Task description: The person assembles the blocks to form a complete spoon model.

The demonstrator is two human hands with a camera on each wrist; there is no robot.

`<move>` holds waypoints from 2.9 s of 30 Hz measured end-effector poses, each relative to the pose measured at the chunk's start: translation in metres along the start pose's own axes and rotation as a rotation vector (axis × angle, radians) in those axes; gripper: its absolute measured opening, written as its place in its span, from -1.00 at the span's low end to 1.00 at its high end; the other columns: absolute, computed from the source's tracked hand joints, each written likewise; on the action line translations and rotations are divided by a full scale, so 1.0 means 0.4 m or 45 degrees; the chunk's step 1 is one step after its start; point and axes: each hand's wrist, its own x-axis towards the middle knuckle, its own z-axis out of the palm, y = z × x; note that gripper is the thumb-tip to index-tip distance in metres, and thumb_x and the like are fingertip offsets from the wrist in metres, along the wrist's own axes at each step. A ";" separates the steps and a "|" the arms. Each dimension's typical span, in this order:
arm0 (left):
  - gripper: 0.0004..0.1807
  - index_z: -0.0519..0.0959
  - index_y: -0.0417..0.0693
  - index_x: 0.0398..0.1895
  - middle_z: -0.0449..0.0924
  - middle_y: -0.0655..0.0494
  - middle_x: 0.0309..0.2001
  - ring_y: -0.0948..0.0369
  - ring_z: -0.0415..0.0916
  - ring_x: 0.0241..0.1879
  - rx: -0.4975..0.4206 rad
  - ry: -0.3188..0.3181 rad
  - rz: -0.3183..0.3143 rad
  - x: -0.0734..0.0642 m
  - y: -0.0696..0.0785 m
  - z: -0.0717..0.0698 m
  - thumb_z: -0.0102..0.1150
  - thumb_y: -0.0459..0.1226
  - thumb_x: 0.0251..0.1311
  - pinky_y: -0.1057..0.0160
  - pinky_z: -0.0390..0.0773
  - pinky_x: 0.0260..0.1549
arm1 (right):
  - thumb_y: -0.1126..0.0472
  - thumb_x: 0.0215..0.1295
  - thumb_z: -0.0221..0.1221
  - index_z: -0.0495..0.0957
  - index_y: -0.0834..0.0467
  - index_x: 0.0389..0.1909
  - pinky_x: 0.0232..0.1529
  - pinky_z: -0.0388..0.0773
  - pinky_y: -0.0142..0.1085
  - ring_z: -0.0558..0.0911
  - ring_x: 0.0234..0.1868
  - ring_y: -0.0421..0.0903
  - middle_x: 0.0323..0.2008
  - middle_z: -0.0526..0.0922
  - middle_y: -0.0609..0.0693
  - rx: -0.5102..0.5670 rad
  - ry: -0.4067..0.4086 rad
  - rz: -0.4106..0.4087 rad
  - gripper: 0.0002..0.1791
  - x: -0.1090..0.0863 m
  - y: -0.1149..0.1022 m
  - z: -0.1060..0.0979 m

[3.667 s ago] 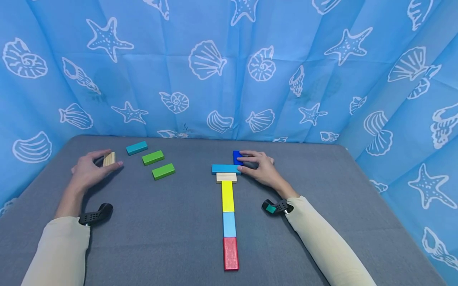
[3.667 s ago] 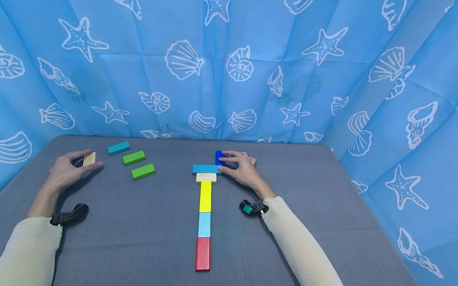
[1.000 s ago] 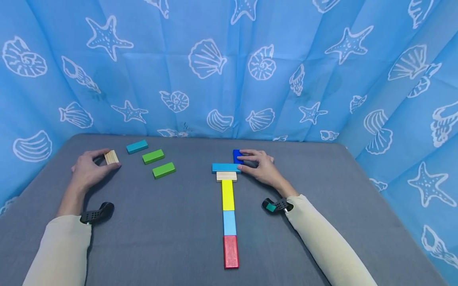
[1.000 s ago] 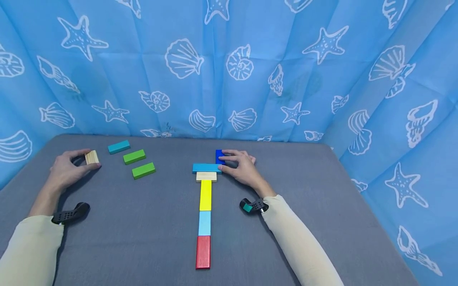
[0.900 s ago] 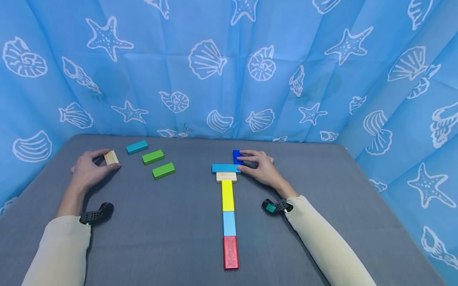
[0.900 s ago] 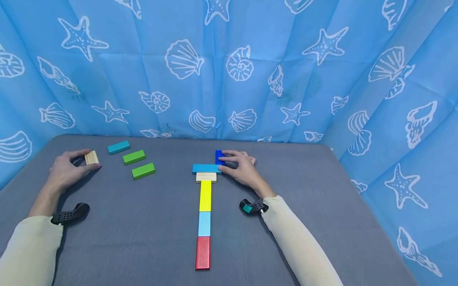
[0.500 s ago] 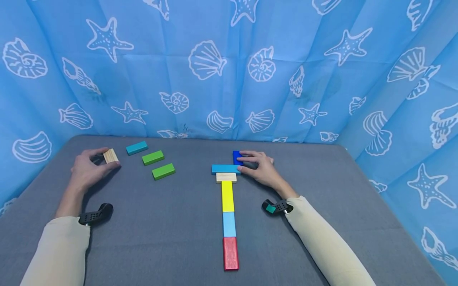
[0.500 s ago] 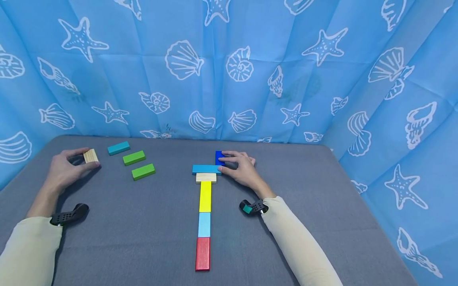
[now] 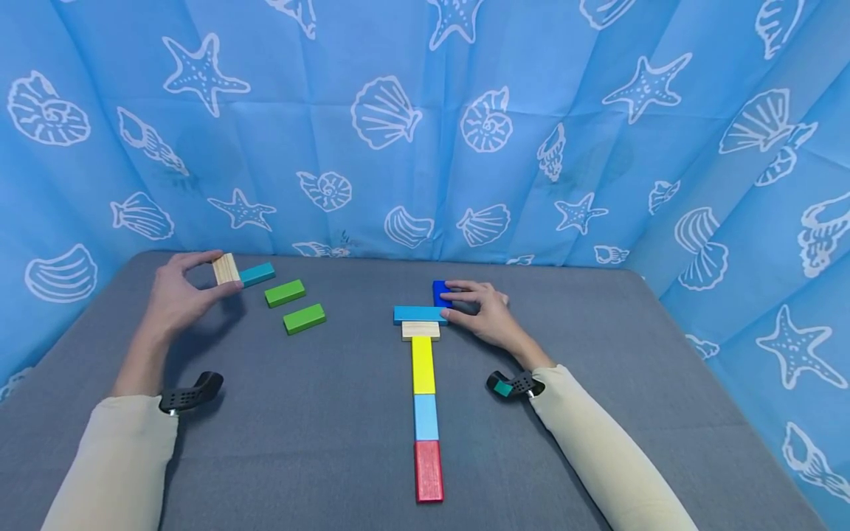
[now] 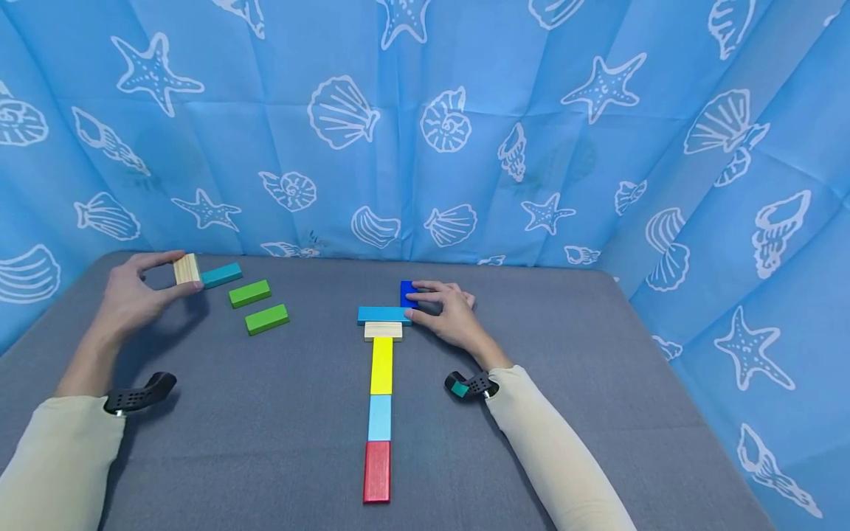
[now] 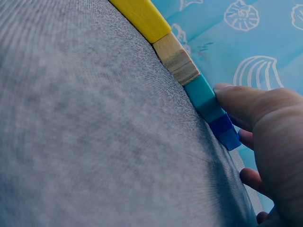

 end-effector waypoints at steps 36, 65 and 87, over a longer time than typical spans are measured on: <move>-0.29 0.46 -0.15 0.38 0.26 -0.23 0.40 -0.24 0.14 0.42 -0.146 -0.352 0.335 -0.011 0.233 0.218 0.46 -0.16 0.18 -0.37 0.13 0.29 | 0.08 0.34 0.35 0.67 0.11 0.17 0.24 -0.13 0.26 0.29 0.34 0.14 0.36 0.49 0.04 0.019 0.026 -0.032 -0.58 0.000 0.010 0.003; -0.29 0.48 -0.12 0.37 0.37 -0.12 0.38 -0.08 0.21 0.41 -0.227 -0.541 0.110 0.058 0.321 0.423 0.45 -0.11 0.16 -0.15 0.18 0.38 | 0.05 0.34 0.35 0.67 0.09 0.18 0.23 -0.09 0.23 0.30 0.33 0.13 0.36 0.49 0.03 0.004 0.025 -0.005 -0.57 0.002 0.006 0.004; -0.31 0.51 -0.03 0.36 0.37 -0.09 0.38 -0.10 0.14 0.40 -0.085 -0.557 0.079 0.058 0.327 0.441 0.41 -0.04 0.16 -0.24 -0.08 0.39 | 0.06 0.33 0.36 0.67 0.09 0.18 0.23 -0.10 0.25 0.30 0.34 0.12 0.36 0.49 0.02 -0.004 0.027 0.008 -0.57 0.002 0.003 0.004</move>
